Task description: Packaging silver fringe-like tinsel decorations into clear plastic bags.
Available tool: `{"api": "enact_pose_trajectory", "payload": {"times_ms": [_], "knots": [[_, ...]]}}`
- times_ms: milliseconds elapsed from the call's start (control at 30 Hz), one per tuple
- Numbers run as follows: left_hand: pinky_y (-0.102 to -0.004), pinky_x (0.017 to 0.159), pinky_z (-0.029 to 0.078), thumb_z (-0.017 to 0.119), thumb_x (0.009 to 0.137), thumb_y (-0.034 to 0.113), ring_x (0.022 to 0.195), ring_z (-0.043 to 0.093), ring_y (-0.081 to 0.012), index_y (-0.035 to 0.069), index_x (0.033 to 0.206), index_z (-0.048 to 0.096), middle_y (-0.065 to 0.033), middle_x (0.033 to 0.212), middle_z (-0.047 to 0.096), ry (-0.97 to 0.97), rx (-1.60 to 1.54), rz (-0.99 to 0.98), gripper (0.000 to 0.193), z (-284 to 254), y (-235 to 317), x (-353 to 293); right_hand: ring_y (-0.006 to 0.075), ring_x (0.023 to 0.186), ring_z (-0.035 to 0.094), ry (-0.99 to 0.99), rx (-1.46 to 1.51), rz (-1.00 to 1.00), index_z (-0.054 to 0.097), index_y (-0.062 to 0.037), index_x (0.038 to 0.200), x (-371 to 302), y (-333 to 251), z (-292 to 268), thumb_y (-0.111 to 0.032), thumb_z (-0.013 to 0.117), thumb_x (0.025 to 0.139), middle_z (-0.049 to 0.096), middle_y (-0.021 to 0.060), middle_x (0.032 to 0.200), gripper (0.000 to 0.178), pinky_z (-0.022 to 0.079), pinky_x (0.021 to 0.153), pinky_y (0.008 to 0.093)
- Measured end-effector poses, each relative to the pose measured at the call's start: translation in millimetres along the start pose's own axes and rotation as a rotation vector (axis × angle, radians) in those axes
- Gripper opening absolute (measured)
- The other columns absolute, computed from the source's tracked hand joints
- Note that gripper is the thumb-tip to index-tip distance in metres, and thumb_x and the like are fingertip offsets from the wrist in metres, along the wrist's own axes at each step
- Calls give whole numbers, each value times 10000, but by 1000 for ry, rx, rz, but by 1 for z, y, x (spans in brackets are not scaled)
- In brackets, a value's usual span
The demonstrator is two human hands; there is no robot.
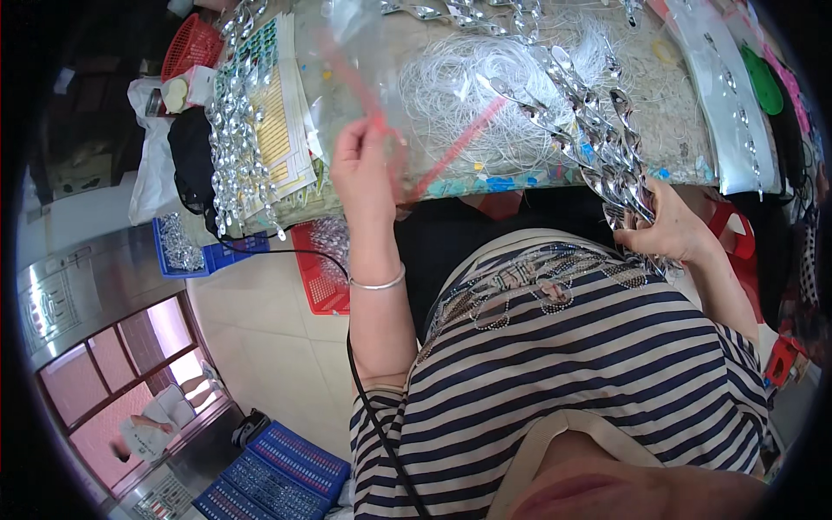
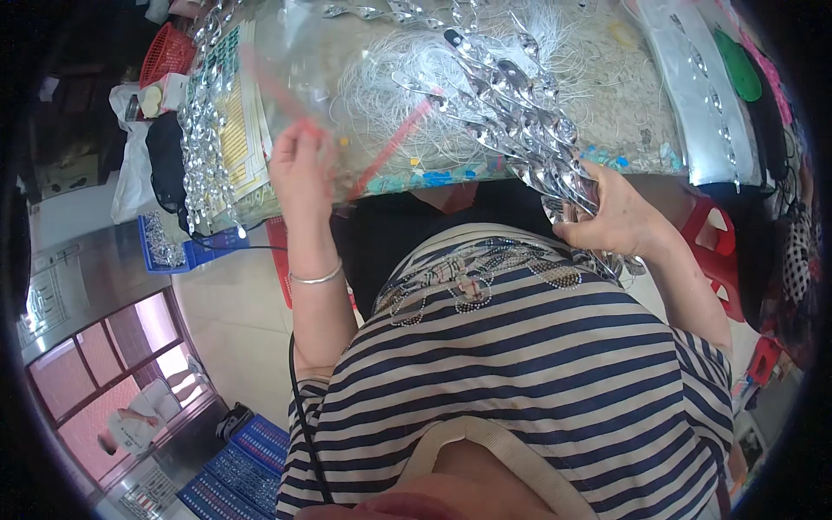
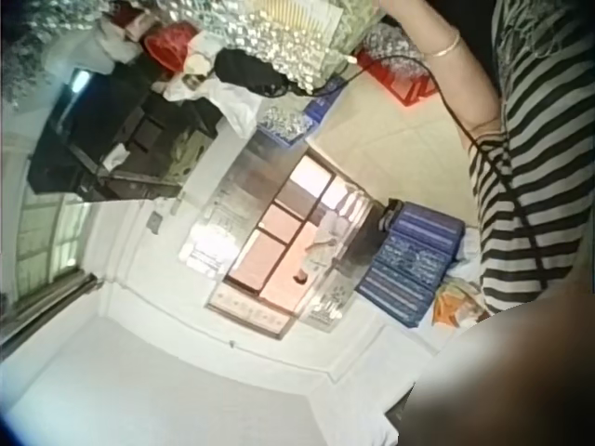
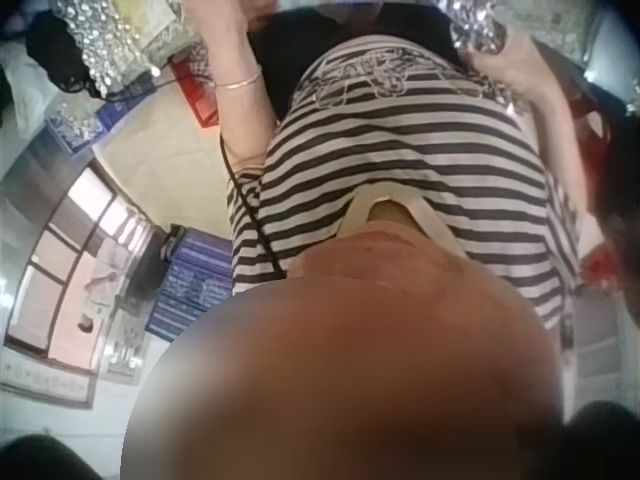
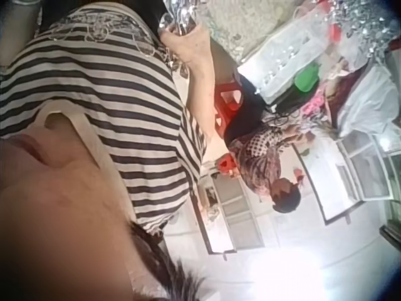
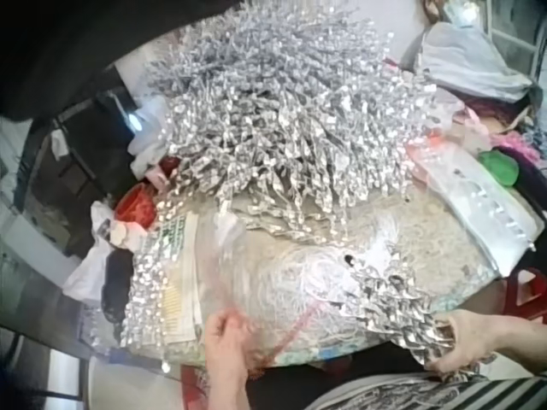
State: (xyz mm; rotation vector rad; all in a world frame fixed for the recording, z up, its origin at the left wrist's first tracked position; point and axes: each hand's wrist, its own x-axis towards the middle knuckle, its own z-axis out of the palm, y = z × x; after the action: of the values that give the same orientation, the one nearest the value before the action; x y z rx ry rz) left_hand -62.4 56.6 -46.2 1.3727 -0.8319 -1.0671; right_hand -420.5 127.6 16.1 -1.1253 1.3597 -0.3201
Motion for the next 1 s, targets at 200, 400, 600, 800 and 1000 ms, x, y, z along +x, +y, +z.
{"api": "enact_pose_trajectory", "payload": {"times_ms": [200,400,600,800,1000], "knots": [[-441,1037,417,653,925,227,1198,521,-234,159,1105,640,-17,1262,595,-337,-850,297,193,-15,40,19,58,537,529,-33,-42,7,514,16,1140,-1,-2,-1,-46,729,710,571,4,705,485,414,478,221],[-473,1052,440,511,1001,305,1247,506,-279,129,1335,511,-50,1352,547,-309,-1151,-4,377,-23,14,17,21,629,495,4,-7,61,545,-32,1005,-8,-15,1,-64,774,656,543,-35,740,418,394,550,182],[-483,1080,415,508,1005,282,1262,491,-283,87,1340,485,-121,1371,504,-75,-887,-37,388,-25,-44,-7,30,610,484,29,-79,47,536,-39,973,-1,-10,6,-79,789,656,545,-32,735,407,392,547,191],[-502,1091,391,522,997,370,1230,511,-286,61,1330,432,-143,1307,533,151,-904,-112,463,-19,-22,-34,33,599,473,12,-54,9,533,-43,996,4,-3,5,-117,809,650,540,-33,742,449,386,536,194],[-419,941,504,644,941,298,1053,608,-212,65,1224,526,-92,1122,633,144,-783,-284,386,-36,-25,-22,25,600,465,13,-66,6,539,-45,1014,3,-4,7,-127,811,649,531,-39,741,462,377,528,190]]}}
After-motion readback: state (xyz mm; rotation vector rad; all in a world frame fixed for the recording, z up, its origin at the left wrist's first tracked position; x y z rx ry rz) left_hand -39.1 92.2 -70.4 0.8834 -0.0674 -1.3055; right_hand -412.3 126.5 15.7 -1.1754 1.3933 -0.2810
